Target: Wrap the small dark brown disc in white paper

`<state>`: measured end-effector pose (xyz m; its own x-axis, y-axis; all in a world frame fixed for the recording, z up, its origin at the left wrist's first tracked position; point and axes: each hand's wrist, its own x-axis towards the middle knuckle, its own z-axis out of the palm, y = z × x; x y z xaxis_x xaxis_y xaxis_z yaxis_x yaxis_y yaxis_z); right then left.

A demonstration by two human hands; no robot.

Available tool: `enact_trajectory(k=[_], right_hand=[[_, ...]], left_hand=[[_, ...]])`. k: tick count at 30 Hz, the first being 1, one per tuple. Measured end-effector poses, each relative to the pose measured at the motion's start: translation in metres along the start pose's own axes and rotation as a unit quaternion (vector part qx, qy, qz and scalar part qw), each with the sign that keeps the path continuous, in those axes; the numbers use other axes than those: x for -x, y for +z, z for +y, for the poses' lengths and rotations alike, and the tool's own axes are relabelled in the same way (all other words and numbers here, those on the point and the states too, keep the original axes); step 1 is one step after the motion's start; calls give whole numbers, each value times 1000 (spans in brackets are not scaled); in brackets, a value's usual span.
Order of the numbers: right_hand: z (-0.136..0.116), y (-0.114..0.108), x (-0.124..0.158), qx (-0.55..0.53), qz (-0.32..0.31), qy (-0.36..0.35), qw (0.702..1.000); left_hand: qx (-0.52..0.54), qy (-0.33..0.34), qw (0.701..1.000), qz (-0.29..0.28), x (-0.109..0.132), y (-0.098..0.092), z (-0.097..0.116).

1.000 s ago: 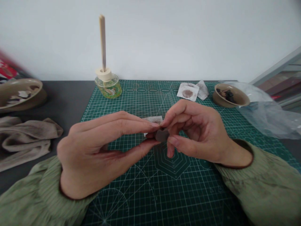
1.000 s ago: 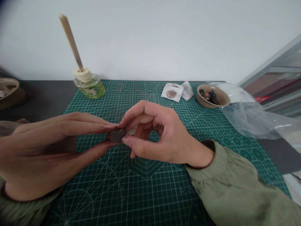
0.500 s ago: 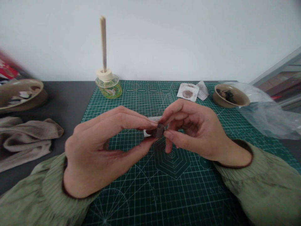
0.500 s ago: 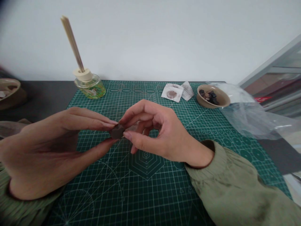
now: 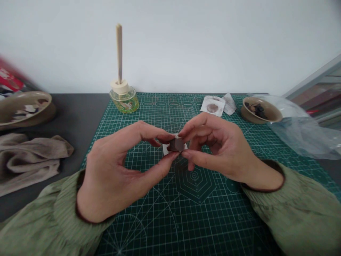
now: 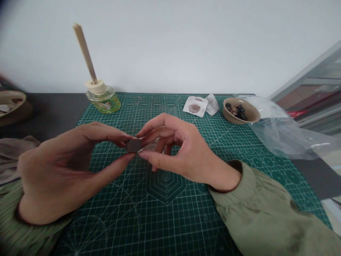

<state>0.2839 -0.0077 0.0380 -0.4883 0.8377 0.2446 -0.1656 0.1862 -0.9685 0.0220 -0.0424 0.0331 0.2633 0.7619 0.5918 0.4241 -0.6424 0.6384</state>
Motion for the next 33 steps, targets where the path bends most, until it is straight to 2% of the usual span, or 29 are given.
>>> enact_trajectory(k=[8,14,18,25,33], right_hand=[[4,-2,1,60,20,-41,997],[2,0,-1,117,43,-71,990],[1,0,-1,142,53,-77,986],[6,-3,1,70,41,-56,995],[7,-4,2,65,28,-57,996]], left_hand=[[8,11,1000,-5,2,1,-7],[29,17,999,-6,-4,2,-4],[6,53,999,2,-8,1,-2],[-21,73,997,-5,-7,-1,-5],[-18,74,997,-10,-8,-1,-3]])
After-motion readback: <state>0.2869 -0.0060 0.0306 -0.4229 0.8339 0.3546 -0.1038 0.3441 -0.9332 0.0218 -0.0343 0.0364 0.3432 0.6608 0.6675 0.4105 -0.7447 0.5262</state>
